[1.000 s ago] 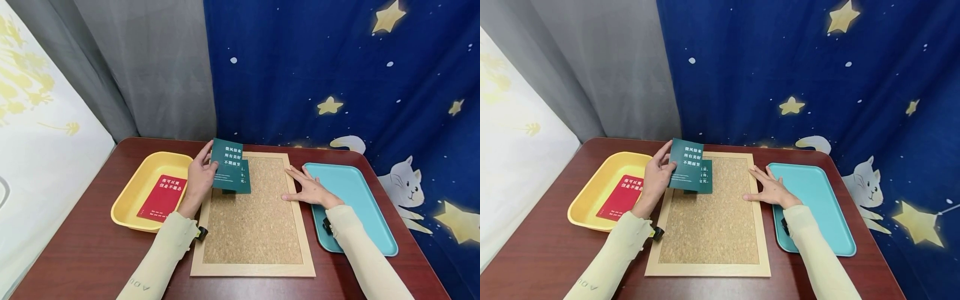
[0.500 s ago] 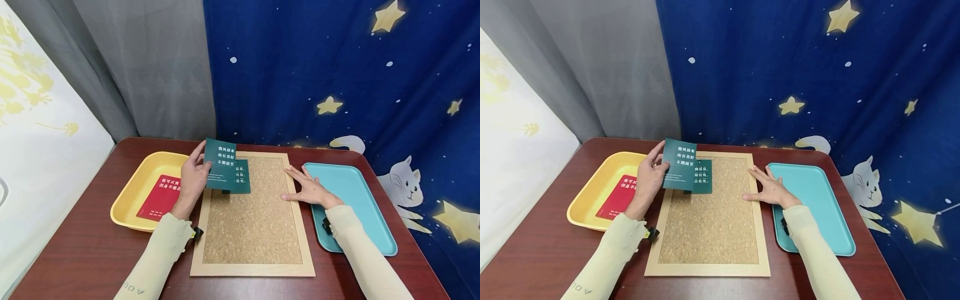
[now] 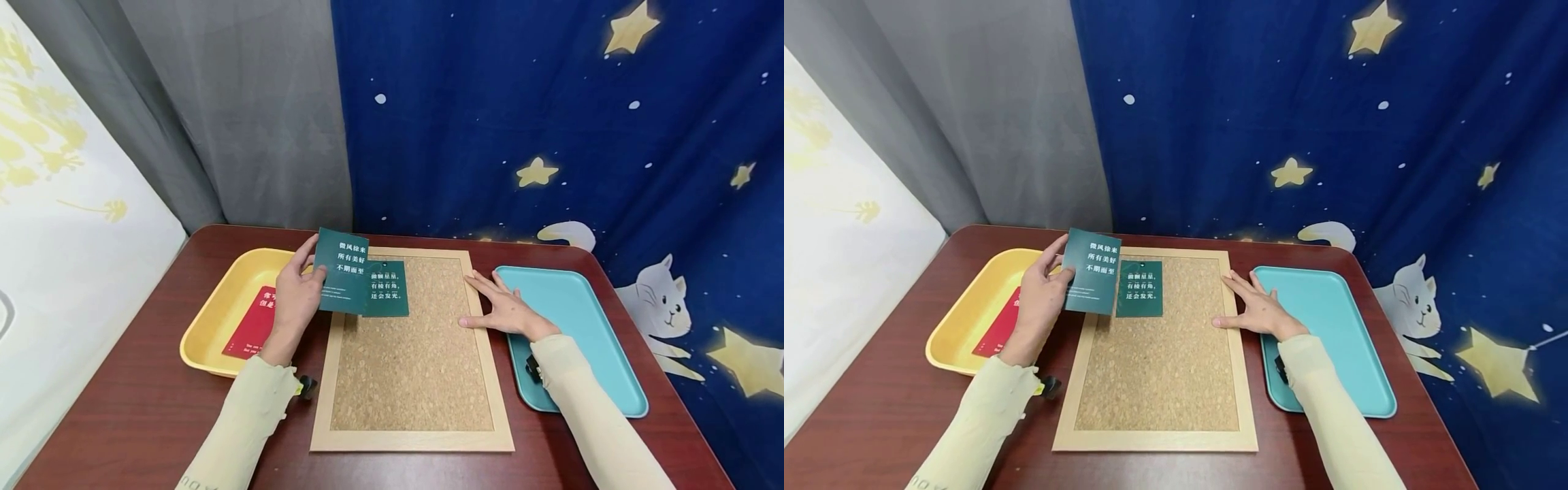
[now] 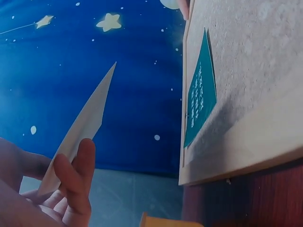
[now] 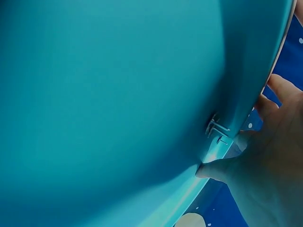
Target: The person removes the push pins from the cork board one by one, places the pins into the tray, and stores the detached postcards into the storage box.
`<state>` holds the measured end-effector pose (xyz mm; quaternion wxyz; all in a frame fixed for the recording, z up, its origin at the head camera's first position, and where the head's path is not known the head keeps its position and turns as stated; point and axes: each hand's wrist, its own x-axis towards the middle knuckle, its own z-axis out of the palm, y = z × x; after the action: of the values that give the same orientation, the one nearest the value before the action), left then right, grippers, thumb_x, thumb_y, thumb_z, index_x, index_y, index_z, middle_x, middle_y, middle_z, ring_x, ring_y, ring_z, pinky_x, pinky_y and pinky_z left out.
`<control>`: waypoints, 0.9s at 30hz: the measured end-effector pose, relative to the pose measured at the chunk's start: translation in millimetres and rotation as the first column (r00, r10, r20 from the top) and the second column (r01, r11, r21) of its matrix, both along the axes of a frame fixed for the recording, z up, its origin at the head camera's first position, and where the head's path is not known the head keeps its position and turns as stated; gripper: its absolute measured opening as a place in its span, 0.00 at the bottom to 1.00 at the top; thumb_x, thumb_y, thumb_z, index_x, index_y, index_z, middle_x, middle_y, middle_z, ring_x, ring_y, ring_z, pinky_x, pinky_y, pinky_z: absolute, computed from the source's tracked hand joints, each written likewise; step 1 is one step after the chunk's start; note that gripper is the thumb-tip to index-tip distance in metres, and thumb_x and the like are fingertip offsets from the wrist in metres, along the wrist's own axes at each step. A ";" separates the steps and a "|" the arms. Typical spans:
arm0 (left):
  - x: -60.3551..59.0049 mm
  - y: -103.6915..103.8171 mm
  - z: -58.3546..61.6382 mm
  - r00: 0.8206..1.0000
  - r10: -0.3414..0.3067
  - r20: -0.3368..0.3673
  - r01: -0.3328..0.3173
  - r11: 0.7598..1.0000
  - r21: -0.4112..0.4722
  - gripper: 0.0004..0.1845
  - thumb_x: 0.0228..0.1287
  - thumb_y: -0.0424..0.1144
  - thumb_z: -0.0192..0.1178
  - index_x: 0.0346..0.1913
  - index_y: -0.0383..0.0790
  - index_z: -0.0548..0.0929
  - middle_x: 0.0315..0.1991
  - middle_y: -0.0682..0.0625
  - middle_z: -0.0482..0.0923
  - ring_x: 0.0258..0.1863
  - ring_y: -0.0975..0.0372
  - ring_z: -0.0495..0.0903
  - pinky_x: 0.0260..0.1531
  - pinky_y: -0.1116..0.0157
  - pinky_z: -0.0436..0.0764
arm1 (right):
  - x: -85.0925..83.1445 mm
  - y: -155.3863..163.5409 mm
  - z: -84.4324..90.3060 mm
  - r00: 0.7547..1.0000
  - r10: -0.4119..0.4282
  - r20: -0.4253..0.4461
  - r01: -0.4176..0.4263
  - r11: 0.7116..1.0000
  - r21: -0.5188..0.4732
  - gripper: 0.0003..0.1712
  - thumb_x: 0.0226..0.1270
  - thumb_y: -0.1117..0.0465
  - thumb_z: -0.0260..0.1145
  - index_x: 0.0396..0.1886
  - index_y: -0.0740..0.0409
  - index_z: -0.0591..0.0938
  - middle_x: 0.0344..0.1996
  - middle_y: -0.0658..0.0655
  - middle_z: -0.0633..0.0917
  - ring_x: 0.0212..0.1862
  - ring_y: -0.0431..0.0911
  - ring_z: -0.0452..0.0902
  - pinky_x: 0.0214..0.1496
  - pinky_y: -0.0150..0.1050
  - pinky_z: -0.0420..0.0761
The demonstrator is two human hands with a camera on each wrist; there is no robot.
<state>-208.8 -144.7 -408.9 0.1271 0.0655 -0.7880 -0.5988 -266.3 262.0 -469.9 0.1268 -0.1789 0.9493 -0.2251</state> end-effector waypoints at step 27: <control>14.7 -42.7 4.9 0.988 0.151 -0.033 -0.153 0.987 -0.050 0.27 0.78 0.37 0.56 0.77 0.55 0.71 0.57 0.40 0.84 0.42 0.57 0.92 0.32 0.80 0.83 | 1.1 0.8 0.6 1.000 -0.002 -0.003 0.002 1.000 -0.010 0.61 0.59 0.27 0.71 0.86 0.38 0.53 0.87 0.53 0.47 0.86 0.64 0.28 0.75 0.83 0.31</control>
<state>-194.1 -187.4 -404.0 0.1856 0.1133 -0.7941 -0.5675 -265.2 262.8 -469.3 0.1242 -0.1791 0.9486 -0.2295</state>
